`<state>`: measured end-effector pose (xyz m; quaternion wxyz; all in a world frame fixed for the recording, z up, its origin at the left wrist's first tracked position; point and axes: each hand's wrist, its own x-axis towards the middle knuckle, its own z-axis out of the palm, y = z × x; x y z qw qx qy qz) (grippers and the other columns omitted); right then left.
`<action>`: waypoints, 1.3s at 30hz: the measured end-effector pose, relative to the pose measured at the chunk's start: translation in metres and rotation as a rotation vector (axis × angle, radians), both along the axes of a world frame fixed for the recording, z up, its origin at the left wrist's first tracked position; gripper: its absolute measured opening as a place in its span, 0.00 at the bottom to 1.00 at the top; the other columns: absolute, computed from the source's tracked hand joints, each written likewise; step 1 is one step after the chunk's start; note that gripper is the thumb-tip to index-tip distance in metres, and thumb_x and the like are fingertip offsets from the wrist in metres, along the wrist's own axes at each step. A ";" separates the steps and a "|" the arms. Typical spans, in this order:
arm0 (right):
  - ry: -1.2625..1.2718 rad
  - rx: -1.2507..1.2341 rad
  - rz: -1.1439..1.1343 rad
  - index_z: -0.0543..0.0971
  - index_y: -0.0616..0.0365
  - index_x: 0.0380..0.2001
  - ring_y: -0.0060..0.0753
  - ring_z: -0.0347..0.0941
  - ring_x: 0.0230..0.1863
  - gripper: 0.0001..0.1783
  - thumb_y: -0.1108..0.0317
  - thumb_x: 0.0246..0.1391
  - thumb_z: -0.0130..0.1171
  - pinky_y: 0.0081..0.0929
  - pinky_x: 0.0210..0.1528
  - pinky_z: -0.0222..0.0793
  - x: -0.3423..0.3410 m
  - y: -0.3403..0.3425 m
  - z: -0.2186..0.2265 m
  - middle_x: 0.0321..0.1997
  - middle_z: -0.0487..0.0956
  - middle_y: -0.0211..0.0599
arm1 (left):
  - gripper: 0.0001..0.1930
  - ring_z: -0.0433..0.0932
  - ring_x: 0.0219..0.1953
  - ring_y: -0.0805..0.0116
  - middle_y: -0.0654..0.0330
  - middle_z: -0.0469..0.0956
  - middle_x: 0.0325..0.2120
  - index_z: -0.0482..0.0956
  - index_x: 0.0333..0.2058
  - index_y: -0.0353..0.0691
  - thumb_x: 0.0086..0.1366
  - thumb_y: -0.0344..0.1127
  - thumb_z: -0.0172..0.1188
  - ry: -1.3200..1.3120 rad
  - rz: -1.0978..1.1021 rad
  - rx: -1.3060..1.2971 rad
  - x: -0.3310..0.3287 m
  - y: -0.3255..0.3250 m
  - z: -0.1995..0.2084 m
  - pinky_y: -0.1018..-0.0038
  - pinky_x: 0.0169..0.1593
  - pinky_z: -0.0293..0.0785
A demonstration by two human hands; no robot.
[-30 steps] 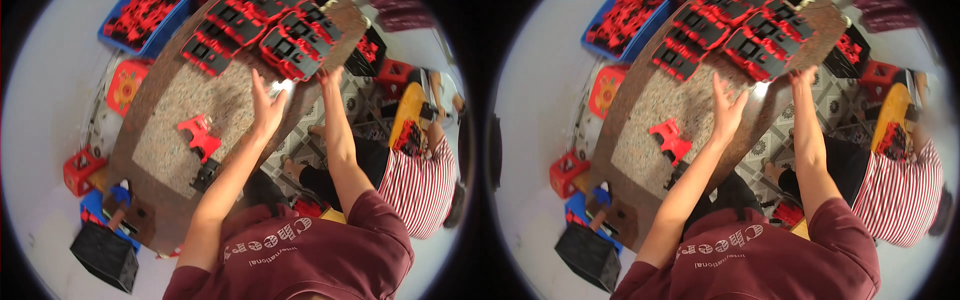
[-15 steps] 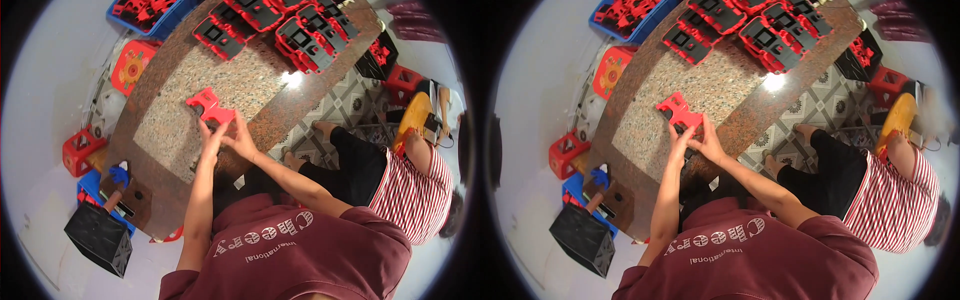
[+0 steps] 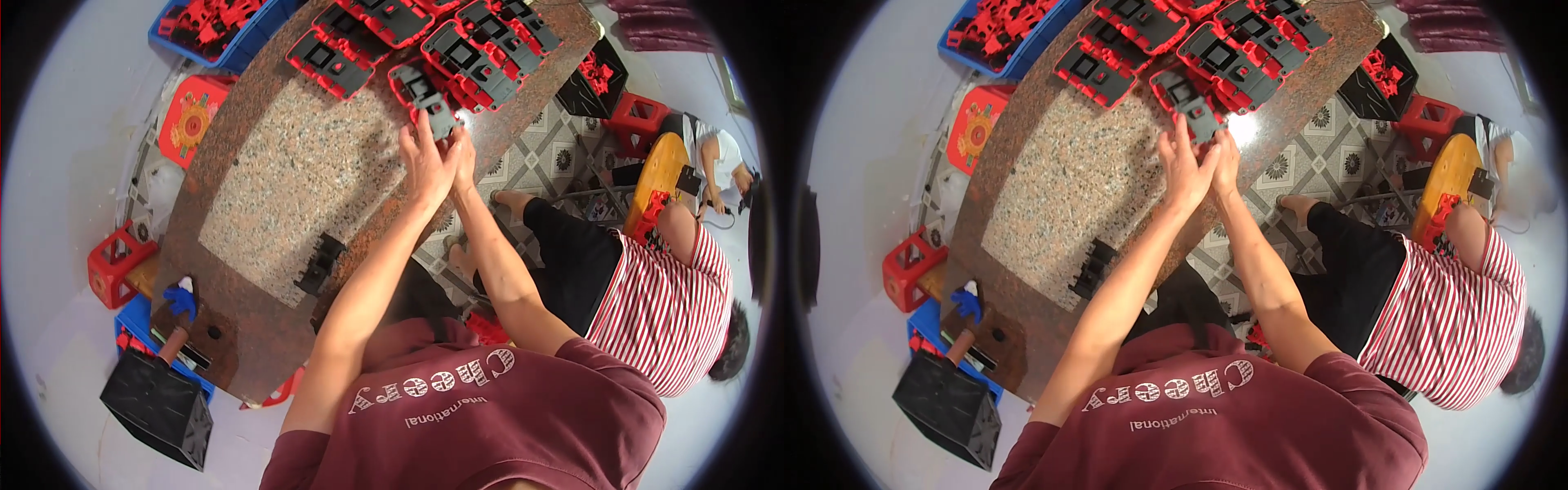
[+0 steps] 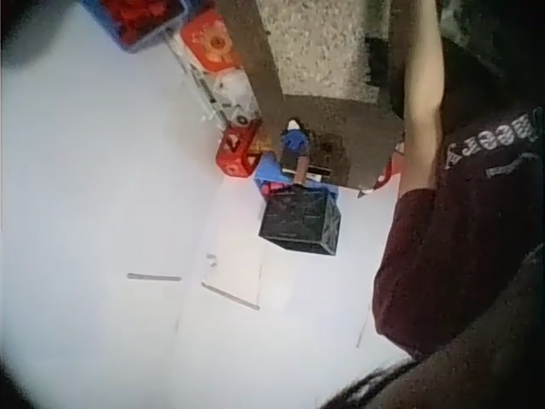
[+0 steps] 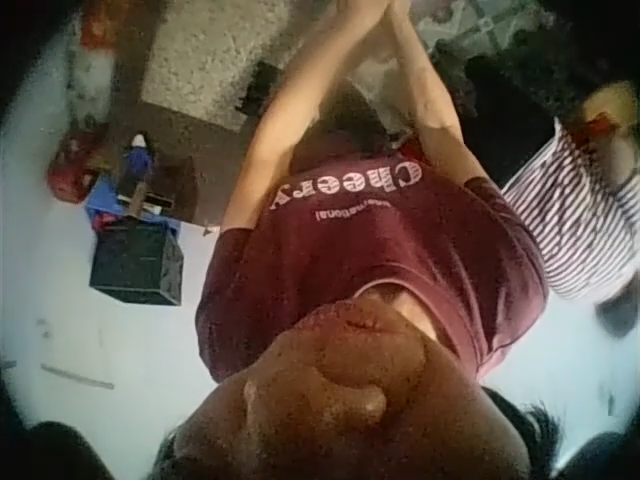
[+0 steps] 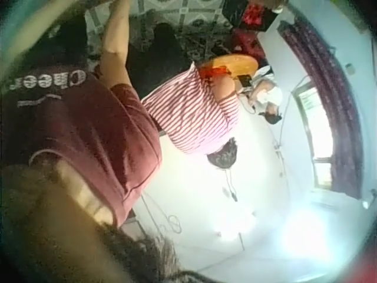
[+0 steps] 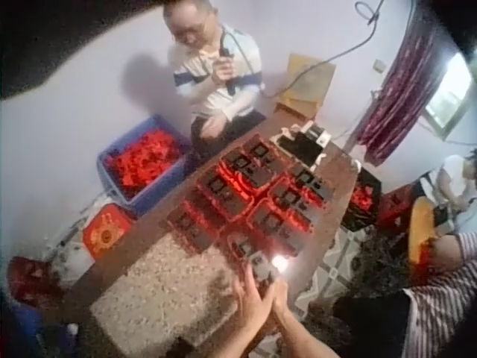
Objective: The person assembles small toy cars by hand at a workbench, snapping together toy car chassis, toy car cabins, and red plastic frames.
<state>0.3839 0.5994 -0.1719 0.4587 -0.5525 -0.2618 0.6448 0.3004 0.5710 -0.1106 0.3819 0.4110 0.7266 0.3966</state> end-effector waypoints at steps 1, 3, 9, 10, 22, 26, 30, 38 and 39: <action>0.034 -0.024 -0.054 0.71 0.56 0.41 0.30 0.73 0.31 0.17 0.52 0.67 0.46 0.31 0.38 0.73 0.003 0.012 -0.001 0.32 0.74 0.34 | 0.43 0.56 0.63 0.38 0.34 0.49 0.61 0.52 0.67 0.44 0.59 0.44 0.66 -0.009 -0.014 0.053 -0.004 -0.015 0.003 0.54 0.64 0.57; 0.106 -0.034 -0.133 0.69 0.57 0.38 0.32 0.73 0.29 0.16 0.54 0.68 0.45 0.33 0.36 0.73 0.013 0.026 -0.006 0.31 0.75 0.36 | 0.38 0.58 0.62 0.41 0.39 0.52 0.61 0.57 0.66 0.43 0.60 0.40 0.65 -0.034 -0.016 0.068 -0.019 -0.064 0.024 0.57 0.64 0.58; -0.179 -0.133 0.310 0.74 0.60 0.42 0.29 0.77 0.30 0.11 0.64 0.61 0.54 0.30 0.36 0.74 -0.008 -0.078 0.009 0.30 0.79 0.38 | 0.35 0.60 0.59 0.41 0.41 0.62 0.56 0.60 0.61 0.34 0.59 0.39 0.65 0.411 0.171 -0.225 -0.152 -0.271 0.038 0.54 0.63 0.56; -0.250 -0.156 0.490 0.74 0.60 0.47 0.30 0.78 0.33 0.16 0.67 0.56 0.60 0.32 0.37 0.75 -0.025 -0.109 0.011 0.32 0.80 0.37 | 0.42 0.60 0.59 0.40 0.41 0.60 0.58 0.58 0.63 0.35 0.57 0.45 0.69 0.493 0.227 -0.265 -0.169 -0.313 0.028 0.53 0.63 0.56; -1.285 0.641 1.024 0.69 0.45 0.54 0.50 0.64 0.55 0.39 0.60 0.35 0.73 0.46 0.53 0.62 -0.093 -0.265 0.015 0.51 0.70 0.39 | 0.41 0.65 0.54 0.44 0.52 0.64 0.52 0.63 0.60 0.54 0.47 0.31 0.73 0.548 -0.203 -0.282 -0.177 -0.408 -0.037 0.55 0.53 0.70; -1.271 0.103 0.662 0.72 0.54 0.49 0.53 0.68 0.51 0.38 0.53 0.32 0.71 0.48 0.53 0.63 -0.111 -0.333 0.023 0.46 0.74 0.45 | 0.43 0.73 0.48 0.53 0.50 0.70 0.48 0.57 0.63 0.40 0.53 0.44 0.72 0.452 0.034 -0.206 -0.234 -0.447 -0.090 0.60 0.49 0.72; 0.106 -0.529 0.196 0.79 0.53 0.28 0.28 0.70 0.29 0.17 0.54 0.40 0.69 0.27 0.32 0.66 -0.070 -0.387 0.031 0.31 0.76 0.31 | 0.38 0.77 0.36 0.69 0.58 0.70 0.49 0.55 0.64 0.44 0.62 0.46 0.65 -0.608 -0.066 -0.682 -0.195 -0.403 -0.024 0.70 0.32 0.76; 0.395 -0.179 -0.122 0.71 0.51 0.47 0.24 0.65 0.44 0.27 0.55 0.46 0.68 0.30 0.40 0.64 -0.036 -0.531 0.096 0.42 0.71 0.27 | 0.22 0.70 0.45 0.73 0.63 0.72 0.47 0.61 0.61 0.41 0.71 0.38 0.51 -0.452 -0.862 -0.758 -0.101 -0.451 0.013 0.75 0.45 0.68; 0.377 -0.131 -0.181 0.72 0.52 0.46 0.23 0.65 0.43 0.26 0.55 0.46 0.68 0.29 0.39 0.64 -0.018 -0.555 0.096 0.41 0.72 0.27 | 0.22 0.70 0.45 0.73 0.63 0.72 0.47 0.63 0.61 0.41 0.70 0.36 0.50 -0.390 -0.998 -0.810 -0.084 -0.459 0.009 0.74 0.46 0.68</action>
